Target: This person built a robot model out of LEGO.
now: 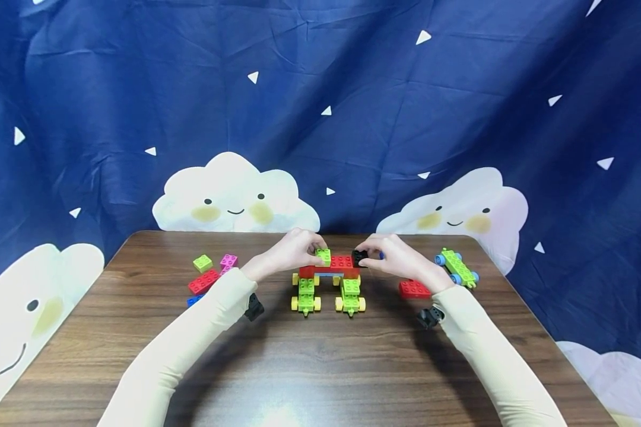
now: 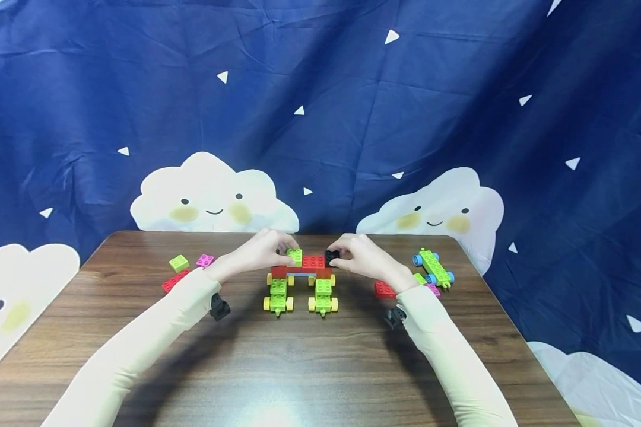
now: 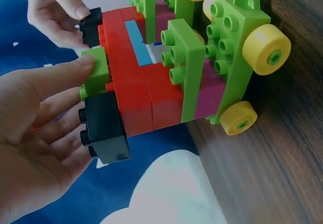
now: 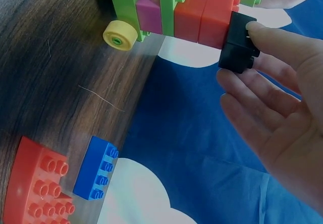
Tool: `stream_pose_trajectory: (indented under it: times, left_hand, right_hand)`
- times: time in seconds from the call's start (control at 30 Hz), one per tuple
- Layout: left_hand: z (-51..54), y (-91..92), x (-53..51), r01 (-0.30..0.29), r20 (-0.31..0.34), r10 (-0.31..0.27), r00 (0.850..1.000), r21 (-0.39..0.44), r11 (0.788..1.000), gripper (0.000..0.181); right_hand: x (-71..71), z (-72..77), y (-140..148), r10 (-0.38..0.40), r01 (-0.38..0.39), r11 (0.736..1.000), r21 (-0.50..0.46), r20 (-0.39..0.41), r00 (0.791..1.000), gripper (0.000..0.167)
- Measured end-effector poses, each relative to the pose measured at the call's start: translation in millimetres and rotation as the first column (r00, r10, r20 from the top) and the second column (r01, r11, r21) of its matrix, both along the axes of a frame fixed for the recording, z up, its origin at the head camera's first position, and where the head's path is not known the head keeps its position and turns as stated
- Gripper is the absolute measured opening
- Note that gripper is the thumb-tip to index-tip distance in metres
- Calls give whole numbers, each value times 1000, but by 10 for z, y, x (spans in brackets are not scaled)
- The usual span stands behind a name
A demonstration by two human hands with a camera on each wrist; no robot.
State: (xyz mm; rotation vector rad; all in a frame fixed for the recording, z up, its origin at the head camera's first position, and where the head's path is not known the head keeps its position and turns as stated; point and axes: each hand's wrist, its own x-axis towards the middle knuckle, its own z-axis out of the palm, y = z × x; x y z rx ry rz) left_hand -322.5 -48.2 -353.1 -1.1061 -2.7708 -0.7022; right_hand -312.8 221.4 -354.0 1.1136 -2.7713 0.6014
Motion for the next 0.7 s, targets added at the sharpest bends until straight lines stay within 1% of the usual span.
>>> stream_pose_trajectory:
  times: [0.17, 0.37, 0.7]
  left_hand:
    - [-6, 13, -5, -10, 28, 10, 1000, -2, 1000, 29]
    - [-1, 21, -4, -20, 60, 20, 998, 11, 1000, 30]
    - [-28, -2, -13, -30, 56, 28, 998, 38, 999, 31]
  right_hand:
    - [-8, -17, 3, -9, 9, 1000, 13, 6, 1000, 28]
    - [-7, -15, 6, 6, -6, 1000, 1, -14, 1000, 28]
    - [-11, -13, 0, 6, -6, 1000, -1, -16, 1000, 27]
